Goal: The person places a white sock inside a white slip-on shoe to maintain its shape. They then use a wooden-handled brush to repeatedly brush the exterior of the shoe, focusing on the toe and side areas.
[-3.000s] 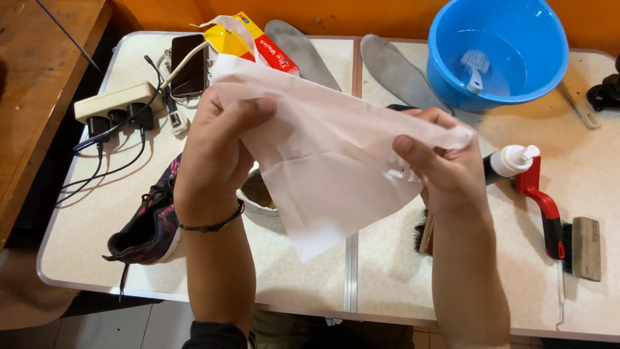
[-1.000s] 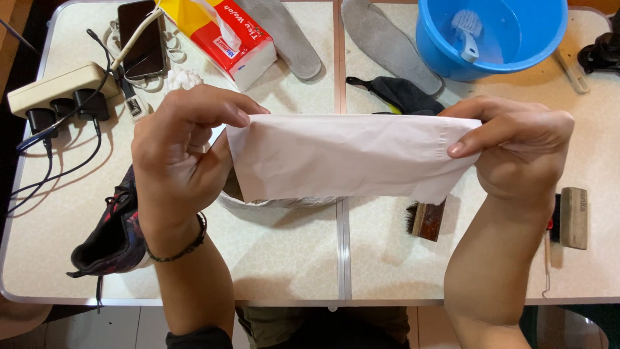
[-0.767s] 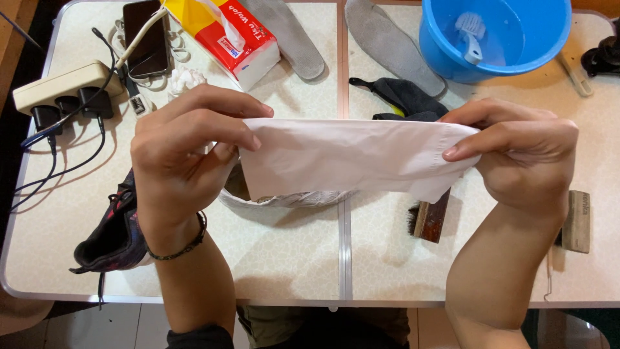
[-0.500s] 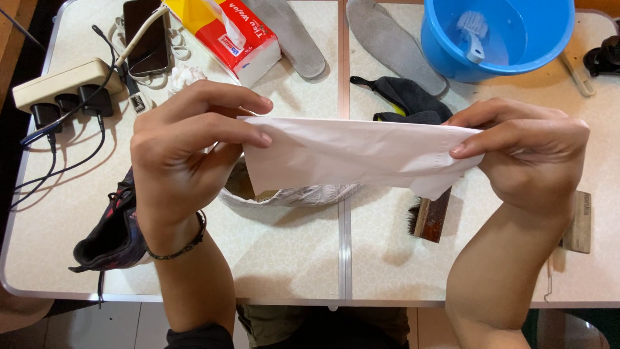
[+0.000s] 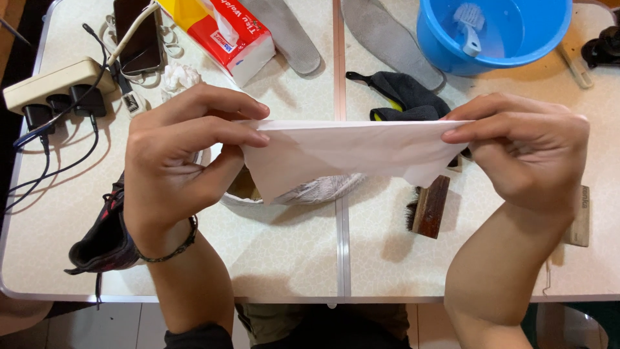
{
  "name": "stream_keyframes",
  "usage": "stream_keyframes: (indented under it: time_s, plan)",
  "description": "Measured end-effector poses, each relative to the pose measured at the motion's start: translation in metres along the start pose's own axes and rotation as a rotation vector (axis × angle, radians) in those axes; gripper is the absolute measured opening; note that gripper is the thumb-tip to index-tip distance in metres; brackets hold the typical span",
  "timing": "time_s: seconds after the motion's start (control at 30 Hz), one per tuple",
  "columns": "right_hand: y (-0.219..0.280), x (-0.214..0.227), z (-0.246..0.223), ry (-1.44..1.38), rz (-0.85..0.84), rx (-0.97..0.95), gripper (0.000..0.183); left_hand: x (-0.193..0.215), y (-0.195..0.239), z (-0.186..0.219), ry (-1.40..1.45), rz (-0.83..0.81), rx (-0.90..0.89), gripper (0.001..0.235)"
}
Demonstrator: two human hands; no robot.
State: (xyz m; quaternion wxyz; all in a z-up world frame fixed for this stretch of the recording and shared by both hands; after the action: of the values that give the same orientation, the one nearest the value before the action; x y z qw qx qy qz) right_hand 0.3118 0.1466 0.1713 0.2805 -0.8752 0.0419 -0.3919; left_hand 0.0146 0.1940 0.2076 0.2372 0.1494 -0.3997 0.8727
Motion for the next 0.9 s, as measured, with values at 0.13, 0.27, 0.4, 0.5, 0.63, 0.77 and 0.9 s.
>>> stream_keyframes:
  time_s: [0.13, 0.27, 0.4, 0.5, 0.63, 0.77, 0.9]
  plan:
    - [0.001, -0.003, 0.005, -0.051, -0.064, 0.046, 0.029, 0.004, 0.001, -0.001, 0.004, 0.038, 0.035, 0.042]
    - [0.011, -0.007, 0.026, 0.011, 0.009, 0.053, 0.012, 0.005, -0.002, 0.004, 0.011, 0.078, -0.051, 0.014]
    - [0.039, -0.008, 0.069, 0.095, 0.102, -0.064, 0.029, 0.006, -0.004, 0.003, 0.07, 0.119, -0.103, 0.012]
    - [0.049, -0.016, 0.112, -0.004, 0.098, -0.119, 0.045, 0.008, -0.003, 0.002, 0.072, 0.126, -0.117, 0.015]
    - [0.04, -0.021, 0.105, 0.148, -0.083, -0.146, 0.025, 0.009, 0.0, -0.004, 0.095, 0.11, -0.13, 0.011]
    - [0.038, -0.026, 0.107, 0.172, -0.09, -0.176, 0.034, 0.009, 0.003, -0.009, 0.066, 0.106, -0.113, 0.007]
    - [0.052, -0.027, 0.144, 0.155, -0.071, -0.144, 0.047, 0.001, 0.006, -0.022, 0.032, 0.028, -0.093, 0.016]
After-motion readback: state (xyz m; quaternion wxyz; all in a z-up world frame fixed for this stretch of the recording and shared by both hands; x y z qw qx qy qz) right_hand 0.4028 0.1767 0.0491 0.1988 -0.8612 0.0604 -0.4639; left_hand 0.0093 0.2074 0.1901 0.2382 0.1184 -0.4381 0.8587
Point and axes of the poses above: each hand's wrist, its own y-axis away from the middle knuckle, its own x-axis out of the back of the hand, z = x × y, the point moved 8 cm from there along -y, towards the middle knuckle, and after that the axes turned 11 degrees about y, right-handed, at the moved point
